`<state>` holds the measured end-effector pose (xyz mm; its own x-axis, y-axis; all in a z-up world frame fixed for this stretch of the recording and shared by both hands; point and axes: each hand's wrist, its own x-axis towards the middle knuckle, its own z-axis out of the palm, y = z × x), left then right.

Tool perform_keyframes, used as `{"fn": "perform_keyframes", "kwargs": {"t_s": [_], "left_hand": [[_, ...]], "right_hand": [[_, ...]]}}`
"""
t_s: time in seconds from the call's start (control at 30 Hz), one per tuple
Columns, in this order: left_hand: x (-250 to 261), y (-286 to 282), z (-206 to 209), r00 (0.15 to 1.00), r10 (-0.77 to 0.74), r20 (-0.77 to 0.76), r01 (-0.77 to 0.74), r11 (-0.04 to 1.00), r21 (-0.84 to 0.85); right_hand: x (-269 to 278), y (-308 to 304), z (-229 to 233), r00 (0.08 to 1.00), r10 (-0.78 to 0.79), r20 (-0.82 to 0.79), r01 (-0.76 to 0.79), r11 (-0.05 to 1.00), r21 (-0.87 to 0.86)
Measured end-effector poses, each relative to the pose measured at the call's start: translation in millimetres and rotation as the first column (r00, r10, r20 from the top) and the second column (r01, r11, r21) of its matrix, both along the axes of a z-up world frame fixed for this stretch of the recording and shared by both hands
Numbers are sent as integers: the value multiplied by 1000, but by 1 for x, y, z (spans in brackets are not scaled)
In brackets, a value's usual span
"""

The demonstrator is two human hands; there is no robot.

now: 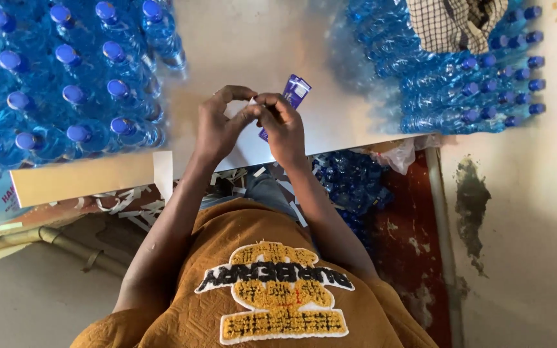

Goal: Manually applying adhesive labels to plastic water bottles at a workstation.

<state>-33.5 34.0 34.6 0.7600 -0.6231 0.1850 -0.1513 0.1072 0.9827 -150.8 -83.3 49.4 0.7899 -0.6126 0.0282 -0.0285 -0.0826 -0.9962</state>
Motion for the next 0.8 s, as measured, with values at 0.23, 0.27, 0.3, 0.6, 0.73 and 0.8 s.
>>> {"fn": "perform_keyframes", "kwargs": {"t_s": [0.23,0.27,0.3,0.6,0.73,0.8], "left_hand": [[14,32,-21,691,81,-719,-432,843,-320],[12,45,-16,654,77,-753,-435,852,-291],[9,55,-12,614,68,-787,-434,861,-264],[-43,158,-110,948,-297,110,77,553,829],[-25,28,-111,995,-101,15,63,725,685],[-4,-65,-118,982,-187,23,156,875,458]], "right_hand": [[-8,-23,-19,979,-184,-88,202,936,288],[-9,-36,-16,953,-294,-70,301,898,320],[-12,-51,-11,913,-405,-56,398,849,347],[-177,-219,-2,598,-799,59,673,541,504],[-190,-209,0,561,-828,12,767,525,370],[-179,-201,6,595,-801,-69,761,534,367]]}}
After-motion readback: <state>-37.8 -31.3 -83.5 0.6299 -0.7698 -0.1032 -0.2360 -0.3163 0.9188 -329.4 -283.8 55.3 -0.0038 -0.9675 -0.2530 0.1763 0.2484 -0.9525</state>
